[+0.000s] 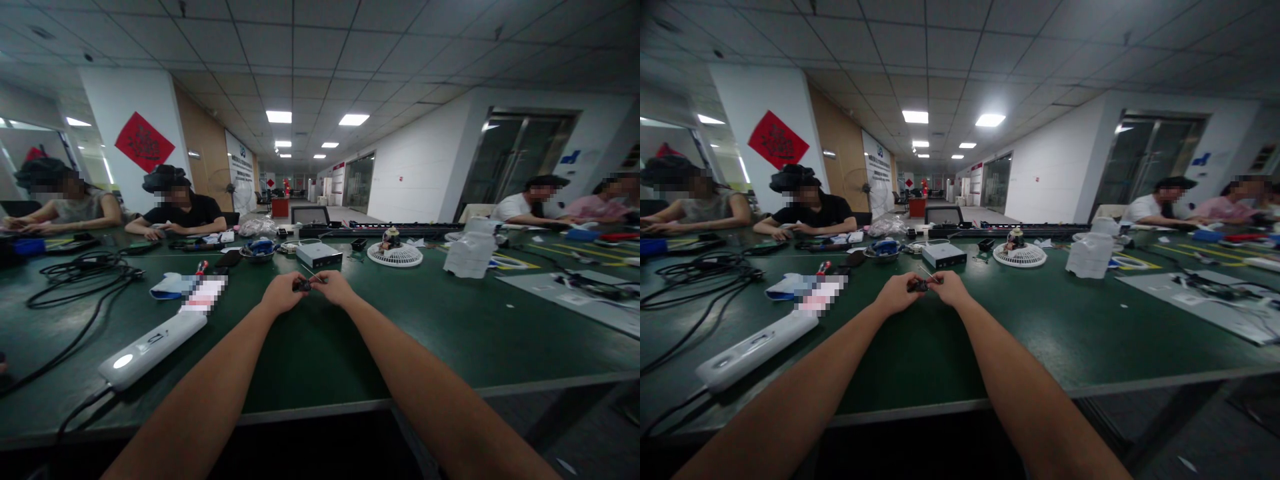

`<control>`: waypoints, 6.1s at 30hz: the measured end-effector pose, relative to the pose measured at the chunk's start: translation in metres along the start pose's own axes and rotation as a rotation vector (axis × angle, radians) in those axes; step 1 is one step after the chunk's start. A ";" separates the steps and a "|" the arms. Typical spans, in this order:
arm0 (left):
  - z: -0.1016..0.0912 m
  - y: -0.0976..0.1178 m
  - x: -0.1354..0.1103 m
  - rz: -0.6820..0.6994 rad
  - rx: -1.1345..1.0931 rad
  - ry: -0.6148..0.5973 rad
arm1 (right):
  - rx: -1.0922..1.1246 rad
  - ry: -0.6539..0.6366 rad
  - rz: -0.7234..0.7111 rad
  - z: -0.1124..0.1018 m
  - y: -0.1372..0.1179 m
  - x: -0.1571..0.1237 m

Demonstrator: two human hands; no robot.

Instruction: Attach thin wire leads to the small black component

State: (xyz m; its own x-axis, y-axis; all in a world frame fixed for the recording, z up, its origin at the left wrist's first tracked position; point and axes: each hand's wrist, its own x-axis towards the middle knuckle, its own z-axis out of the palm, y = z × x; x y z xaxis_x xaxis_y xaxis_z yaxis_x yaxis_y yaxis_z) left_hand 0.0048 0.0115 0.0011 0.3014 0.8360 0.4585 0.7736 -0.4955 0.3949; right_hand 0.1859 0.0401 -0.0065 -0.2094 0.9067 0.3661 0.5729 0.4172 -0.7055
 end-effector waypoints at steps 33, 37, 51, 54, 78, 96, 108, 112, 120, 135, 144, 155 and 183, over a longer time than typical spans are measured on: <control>-0.003 -0.002 -0.001 0.056 -0.099 -0.024 | -0.057 0.006 0.043 -0.005 -0.007 -0.005; -0.004 0.003 -0.004 0.036 -0.118 -0.031 | -0.009 -0.052 0.040 -0.004 -0.005 -0.004; 0.001 -0.005 -0.003 0.078 -0.173 -0.036 | 0.087 -0.208 0.110 -0.006 -0.009 -0.010; -0.001 -0.004 -0.003 0.078 -0.172 -0.022 | 0.009 -0.167 0.116 -0.006 -0.010 -0.010; -0.004 0.000 -0.002 0.159 -0.125 -0.026 | 0.253 -0.156 0.446 -0.007 -0.014 -0.010; -0.003 -0.010 0.001 -0.236 0.057 0.112 | -0.241 -0.009 0.038 -0.013 0.002 0.001; -0.005 -0.006 0.000 -0.191 0.062 0.056 | -0.357 -0.031 -0.005 -0.020 -0.010 -0.006; -0.006 -0.005 0.001 -0.186 0.068 0.063 | -0.355 -0.013 0.040 -0.021 -0.012 -0.006; -0.003 -0.007 0.002 -0.134 0.095 0.038 | -0.389 -0.039 0.075 -0.019 -0.016 -0.007; -0.007 -0.002 0.000 -0.175 0.131 0.067 | -0.453 -0.073 0.162 -0.009 -0.006 -0.004; -0.006 -0.005 0.000 -0.265 0.180 0.074 | -0.407 0.004 0.154 0.006 -0.010 -0.007; -0.003 -0.007 0.001 -0.232 0.145 0.036 | -0.167 -0.016 0.065 0.010 -0.008 -0.002; -0.004 0.001 0.000 0.105 -0.042 0.121 | 0.186 0.122 0.099 0.002 -0.004 0.000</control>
State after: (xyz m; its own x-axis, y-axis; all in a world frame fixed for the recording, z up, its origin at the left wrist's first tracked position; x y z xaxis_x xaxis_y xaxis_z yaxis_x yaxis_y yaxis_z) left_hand 0.0033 0.0100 0.0048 0.3079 0.7458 0.5907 0.7167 -0.5902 0.3716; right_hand 0.1821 0.0389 -0.0045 -0.0554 0.9344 0.3519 0.4277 0.3407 -0.8372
